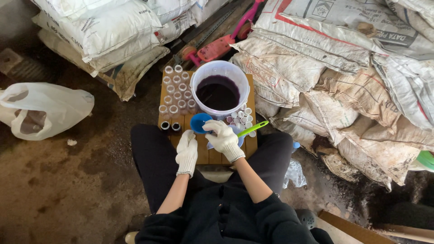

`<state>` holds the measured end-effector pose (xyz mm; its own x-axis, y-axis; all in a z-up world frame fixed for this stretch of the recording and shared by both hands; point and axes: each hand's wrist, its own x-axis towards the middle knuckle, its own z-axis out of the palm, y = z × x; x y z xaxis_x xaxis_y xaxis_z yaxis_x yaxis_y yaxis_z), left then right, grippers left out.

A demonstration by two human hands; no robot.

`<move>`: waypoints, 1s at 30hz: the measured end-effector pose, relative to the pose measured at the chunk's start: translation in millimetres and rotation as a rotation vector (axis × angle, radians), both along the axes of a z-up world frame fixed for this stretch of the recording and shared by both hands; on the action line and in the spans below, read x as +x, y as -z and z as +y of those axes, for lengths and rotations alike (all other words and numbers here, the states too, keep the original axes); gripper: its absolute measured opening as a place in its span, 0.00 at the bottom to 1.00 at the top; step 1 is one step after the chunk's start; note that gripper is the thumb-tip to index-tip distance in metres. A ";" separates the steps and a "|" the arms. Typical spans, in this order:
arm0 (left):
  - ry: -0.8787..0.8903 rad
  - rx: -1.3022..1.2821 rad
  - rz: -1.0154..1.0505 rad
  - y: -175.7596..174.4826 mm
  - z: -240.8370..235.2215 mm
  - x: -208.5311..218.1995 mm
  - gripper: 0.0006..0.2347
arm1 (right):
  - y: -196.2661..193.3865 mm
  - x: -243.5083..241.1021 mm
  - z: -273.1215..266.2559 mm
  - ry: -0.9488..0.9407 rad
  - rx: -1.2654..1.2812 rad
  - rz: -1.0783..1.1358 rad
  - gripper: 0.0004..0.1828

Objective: Filling small plastic cups with purple liquid using a ladle from a bucket

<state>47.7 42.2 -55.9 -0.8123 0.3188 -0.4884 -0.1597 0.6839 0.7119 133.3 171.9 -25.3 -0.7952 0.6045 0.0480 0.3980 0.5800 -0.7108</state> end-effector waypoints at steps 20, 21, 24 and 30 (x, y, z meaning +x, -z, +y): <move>0.188 -0.128 -0.096 -28.4 9.9 5.7 0.26 | 1.4 14.8 3.2 -0.016 -0.547 0.280 0.10; 0.187 -0.131 -0.090 -25.1 11.3 4.1 0.25 | 2.4 14.2 4.7 -0.015 -0.571 0.319 0.09; 0.175 -0.100 -0.104 -44.7 9.4 8.0 0.24 | -5.2 15.5 -1.2 0.036 -0.623 0.306 0.09; 0.192 -0.201 -0.062 -19.4 8.1 5.0 0.18 | -35.8 30.4 -4.0 0.614 -0.603 0.334 0.12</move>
<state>52.7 50.3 -36.5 -0.7134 0.3553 -0.6040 -0.0524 0.8325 0.5516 163.7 167.9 10.5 -0.3287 0.9127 -0.2428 0.2327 -0.1709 -0.9574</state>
